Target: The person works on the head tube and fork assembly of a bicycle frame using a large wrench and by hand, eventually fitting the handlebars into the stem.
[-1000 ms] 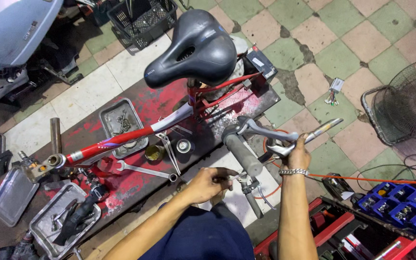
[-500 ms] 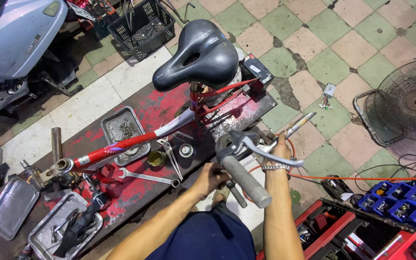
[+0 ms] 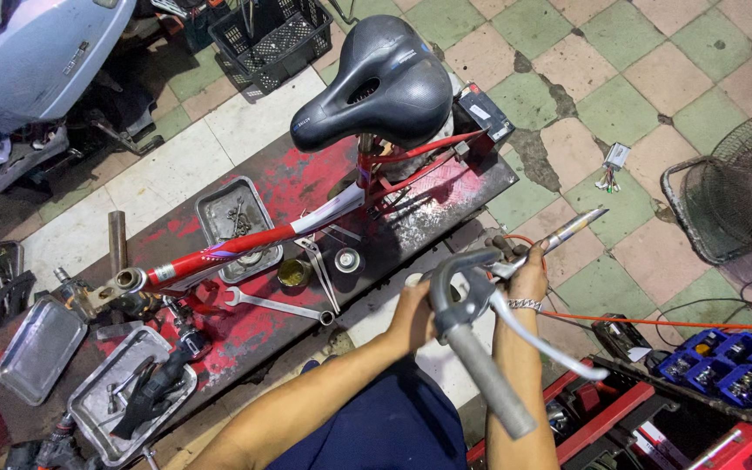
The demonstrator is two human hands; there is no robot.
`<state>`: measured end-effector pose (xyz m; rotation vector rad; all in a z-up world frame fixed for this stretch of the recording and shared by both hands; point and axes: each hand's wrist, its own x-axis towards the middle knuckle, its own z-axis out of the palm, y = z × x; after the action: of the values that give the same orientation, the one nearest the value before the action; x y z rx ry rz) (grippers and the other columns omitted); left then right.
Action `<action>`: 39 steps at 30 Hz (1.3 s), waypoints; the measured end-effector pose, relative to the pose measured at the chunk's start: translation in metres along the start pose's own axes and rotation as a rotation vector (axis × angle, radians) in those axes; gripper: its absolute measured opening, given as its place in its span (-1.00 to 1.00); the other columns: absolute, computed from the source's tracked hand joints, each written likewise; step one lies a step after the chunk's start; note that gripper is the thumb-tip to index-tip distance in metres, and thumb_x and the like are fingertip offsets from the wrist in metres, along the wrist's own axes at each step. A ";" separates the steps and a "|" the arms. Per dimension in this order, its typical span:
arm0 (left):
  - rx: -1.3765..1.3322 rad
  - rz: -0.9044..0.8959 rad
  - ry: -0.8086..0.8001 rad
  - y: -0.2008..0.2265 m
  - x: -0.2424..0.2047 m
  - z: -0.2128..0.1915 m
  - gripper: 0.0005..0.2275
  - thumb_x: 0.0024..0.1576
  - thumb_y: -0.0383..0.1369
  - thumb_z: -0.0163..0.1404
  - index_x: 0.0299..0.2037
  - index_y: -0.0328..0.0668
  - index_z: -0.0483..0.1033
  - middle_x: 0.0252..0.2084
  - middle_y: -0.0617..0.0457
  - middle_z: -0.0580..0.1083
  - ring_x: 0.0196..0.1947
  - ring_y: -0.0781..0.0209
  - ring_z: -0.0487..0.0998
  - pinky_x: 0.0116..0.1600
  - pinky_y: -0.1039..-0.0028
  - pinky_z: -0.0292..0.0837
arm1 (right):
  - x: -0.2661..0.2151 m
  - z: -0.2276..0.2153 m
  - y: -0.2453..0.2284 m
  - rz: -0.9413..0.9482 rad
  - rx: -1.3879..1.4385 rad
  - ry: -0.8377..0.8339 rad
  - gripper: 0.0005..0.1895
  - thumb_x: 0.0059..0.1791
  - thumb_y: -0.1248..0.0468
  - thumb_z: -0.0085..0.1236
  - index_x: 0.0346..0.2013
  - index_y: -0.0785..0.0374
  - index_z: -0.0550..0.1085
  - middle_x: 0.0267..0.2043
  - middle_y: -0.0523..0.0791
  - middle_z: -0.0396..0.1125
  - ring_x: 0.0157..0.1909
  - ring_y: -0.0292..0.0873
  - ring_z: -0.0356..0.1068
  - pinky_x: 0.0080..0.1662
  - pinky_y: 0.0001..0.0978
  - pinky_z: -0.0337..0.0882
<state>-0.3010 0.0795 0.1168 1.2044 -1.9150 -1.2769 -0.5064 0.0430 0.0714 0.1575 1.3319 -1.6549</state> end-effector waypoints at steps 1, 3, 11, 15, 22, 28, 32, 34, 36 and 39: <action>-0.077 -0.037 0.005 0.002 -0.001 0.001 -0.79 0.04 -0.39 0.22 -0.18 -0.29 0.55 -0.37 0.01 0.58 -0.44 0.24 0.59 -0.31 0.35 0.56 | 0.001 -0.001 0.000 -0.027 0.011 0.022 -0.56 0.21 -0.08 -0.03 -0.31 0.22 0.33 -0.36 0.00 0.32 -0.33 -0.03 0.47 -0.31 -0.20 0.52; -0.229 -0.110 0.016 0.005 -0.002 0.002 -0.76 0.07 -0.39 0.22 -0.11 -0.31 0.54 -0.32 -0.01 0.58 -0.39 0.23 0.58 -0.26 0.34 0.57 | 0.001 -0.002 0.000 -0.052 0.021 0.007 -0.53 0.25 -0.09 -0.02 -0.29 0.23 0.33 -0.38 -0.01 0.26 -0.32 -0.03 0.46 -0.34 -0.20 0.48; -0.889 -0.396 0.109 -0.010 0.018 0.019 -0.68 0.12 -0.44 0.17 0.08 -0.34 0.55 -0.10 -0.03 0.57 -0.20 0.21 0.63 -0.06 0.39 0.61 | -0.027 0.007 0.032 0.287 0.112 -0.127 -0.57 0.17 -0.11 -0.18 -0.20 0.21 0.34 -0.25 0.14 0.49 -0.28 0.02 0.46 -0.20 -0.10 0.53; -0.426 -0.488 0.049 -0.002 0.002 -0.004 -0.68 0.14 -0.39 0.16 0.11 -0.25 0.58 -0.07 -0.08 0.62 -0.15 0.24 0.60 -0.07 0.46 0.54 | -0.030 0.005 0.064 0.404 0.095 -0.258 -0.46 0.15 -0.15 -0.22 -0.14 0.32 0.37 -0.26 0.14 0.47 -0.27 0.03 0.47 -0.18 -0.09 0.52; -0.063 -0.077 -0.182 -0.006 -0.062 -0.083 -0.59 0.05 -0.27 0.28 0.08 -0.27 0.58 0.02 -0.10 0.61 -0.02 0.12 0.64 0.08 0.33 0.53 | -0.036 -0.018 0.059 0.443 0.125 -0.125 -0.46 0.16 -0.12 -0.21 -0.11 0.36 0.37 -0.18 0.14 0.45 -0.20 0.01 0.47 -0.09 -0.11 0.52; 0.436 -0.167 0.132 -0.023 -0.017 -0.045 -0.34 -0.03 -0.12 0.40 0.17 -0.39 0.44 0.21 -0.34 0.42 0.17 -0.22 0.44 0.19 0.08 0.31 | -0.053 0.007 0.063 0.473 0.166 -0.017 -0.46 0.17 -0.09 -0.20 -0.08 0.40 0.37 -0.12 0.15 0.43 -0.14 0.00 0.47 -0.01 -0.13 0.51; 0.458 -0.144 0.007 -0.017 -0.008 -0.058 -0.36 -0.11 -0.12 0.36 0.13 -0.25 0.41 0.11 -0.18 0.46 0.17 -0.15 0.47 0.22 0.12 0.39 | -0.052 0.009 0.066 0.470 0.180 -0.159 -0.40 0.12 -0.11 -0.20 -0.21 0.46 0.41 -0.21 0.15 0.45 -0.28 -0.06 0.39 -0.17 -0.26 0.42; 0.431 0.079 0.089 -0.015 -0.008 -0.060 -0.26 -0.20 -0.19 0.37 0.20 -0.31 0.36 0.17 -0.25 0.42 0.17 -0.25 0.44 0.19 0.02 0.35 | -0.057 0.003 0.074 0.492 0.180 -0.091 -0.49 0.13 -0.07 -0.14 -0.21 0.39 0.40 -0.25 0.08 0.41 -0.29 -0.10 0.38 -0.18 -0.29 0.43; 0.323 0.068 0.020 -0.013 0.003 -0.052 -0.31 -0.03 -0.20 0.32 0.30 -0.28 0.34 0.22 -0.20 0.43 0.20 -0.19 0.47 0.24 0.09 0.40 | -0.052 -0.001 0.075 0.499 0.178 -0.035 -0.58 0.15 -0.03 -0.08 -0.21 0.32 0.40 -0.29 0.00 0.37 -0.30 -0.14 0.37 -0.19 -0.31 0.44; 0.329 0.052 -0.058 -0.014 0.014 -0.039 -0.31 -0.01 -0.26 0.28 0.36 -0.20 0.33 0.20 -0.15 0.46 0.14 -0.11 0.54 0.21 0.14 0.45 | -0.044 -0.011 0.076 0.497 0.201 -0.019 -0.66 0.16 0.03 -0.04 -0.18 0.27 0.42 -0.31 -0.06 0.35 -0.32 -0.19 0.37 -0.21 -0.37 0.44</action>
<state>-0.2710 0.0486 0.1195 1.2745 -2.2472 -1.0055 -0.4325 0.0829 0.0428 0.5448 1.0053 -1.3530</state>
